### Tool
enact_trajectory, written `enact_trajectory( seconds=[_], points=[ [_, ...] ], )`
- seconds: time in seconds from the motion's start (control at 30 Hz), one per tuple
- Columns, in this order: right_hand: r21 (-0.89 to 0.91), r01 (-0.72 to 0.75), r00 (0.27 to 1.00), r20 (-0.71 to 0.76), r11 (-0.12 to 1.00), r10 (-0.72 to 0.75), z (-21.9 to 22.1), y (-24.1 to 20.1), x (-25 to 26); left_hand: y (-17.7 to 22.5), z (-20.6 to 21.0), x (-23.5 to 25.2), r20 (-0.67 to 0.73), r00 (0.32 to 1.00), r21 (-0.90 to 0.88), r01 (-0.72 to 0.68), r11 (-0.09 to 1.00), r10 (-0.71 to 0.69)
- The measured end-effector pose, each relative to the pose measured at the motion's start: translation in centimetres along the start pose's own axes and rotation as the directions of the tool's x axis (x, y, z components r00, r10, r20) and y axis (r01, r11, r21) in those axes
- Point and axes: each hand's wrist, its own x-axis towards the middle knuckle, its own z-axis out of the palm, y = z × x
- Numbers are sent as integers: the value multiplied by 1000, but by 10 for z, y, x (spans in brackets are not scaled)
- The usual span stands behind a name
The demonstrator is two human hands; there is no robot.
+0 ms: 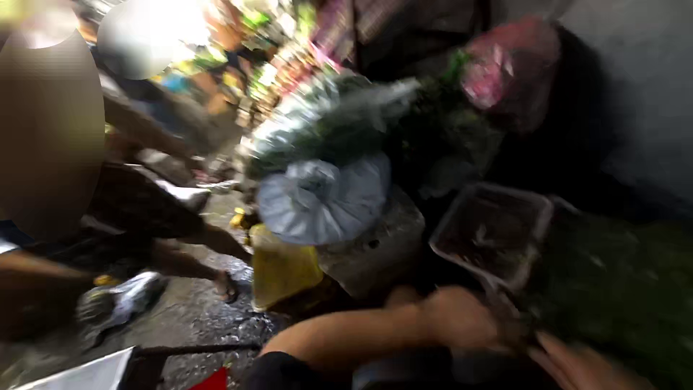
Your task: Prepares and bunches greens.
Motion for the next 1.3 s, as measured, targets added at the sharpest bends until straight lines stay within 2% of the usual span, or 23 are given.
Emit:
enact_trajectory(
  seconds=[0.03, 0.1, 0.17, 0.23, 0.3, 0.33, 0.4, 0.47, 0.53, 0.57, 0.6, 0.67, 0.73, 0.8, 0.87, 0.9, 0.97, 1.03, 1.1, 1.17, 1.23, 1.3],
  points=[
    [-33, 30, 998, -49, 999, -31, 4, 2, 0, 0, 1, -2, -80, 995, 3, -53, 999, 53],
    [-208, 131, 966, -193, 969, -172, 16, 16, 1, 0, 8, -2, -184, 977, -1, -111, 994, 109],
    [-302, 178, 944, -217, 936, -250, 14, 24, 3, -1, 11, -1, -235, 965, -14, -124, 992, 117],
    [-295, 159, 965, -155, 942, -211, 4, 21, 0, -5, 11, -2, -262, 957, -11, -132, 991, 125],
    [-195, 61, 995, -61, 979, -75, -15, 15, -7, -16, 11, -3, -279, 949, -17, -157, 988, 146],
    [-145, -13, 998, -69, 989, 3, -27, 15, -13, -23, 11, -4, -293, 943, -32, -173, 984, 156],
    [-76, -118, 968, -231, 990, 97, -57, 18, -29, -34, 14, -5, -329, 930, -58, -196, 979, 166],
    [-22, -140, 895, -430, 990, 117, -86, 18, -45, -42, 18, -11, -374, 914, -43, -186, 982, 157],
    [49, -8, 790, -613, 999, 37, -98, 19, -54, -43, 22, -13, -421, 893, -13, -182, 983, 159],
    [36, 47, 753, -658, 998, -12, -99, 15, -54, -42, 24, -12, -440, 884, -2, -180, 984, 161],
    [-30, 45, 752, -657, 999, -54, -97, 7, -51, -39, 26, -10, -455, 876, 3, -179, 984, 161],
    [-240, 0, 833, -538, 971, -133, -79, -13, -34, -34, 29, -9, -470, 868, 6, -176, 984, 158],
    [-434, 25, 936, -306, 901, -174, -51, -22, -9, -29, 28, -8, -481, 864, 8, -169, 986, 152],
    [-510, 96, 979, -107, 855, -173, -30, -19, 12, -25, 27, -8, -481, 863, 15, -167, 986, 154],
    [-441, 150, 982, -35, 885, -184, -19, -12, 17, -21, 27, -12, -475, 866, 24, -166, 986, 157],
    [-355, 134, 990, 2, 925, -143, -18, -12, 15, -19, 29, -15, -472, 868, 23, -166, 986, 157],
    [-51, -18, 984, 177, 999, 26, -18, -15, 10, -16, 35, -19, -471, 867, 22, -177, 984, 166],
    [158, -186, 944, 304, 970, 132, -8, -11, 7, -13, 45, -18, -463, 865, 18, -210, 977, 195],
    [151, -226, 935, 311, 962, 171, 2, -8, 2, -11, 53, -12, -398, 891, -35, -252, 967, 218],
    [56, -241, 940, 263, 969, 218, 9, -4, -3, -10, 52, 0, -284, 934, -138, -262, 955, 216],
    [-19, -330, 921, 211, 944, 326, 6, 7, -9, -18, 37, 17, -155, 980, -275, -165, 947, 126],
    [-8, -466, 875, 139, 884, 463, -10, 24, -18, -48, 23, 43, -109, 989, -399, 44, 916, -95]
  ],
)
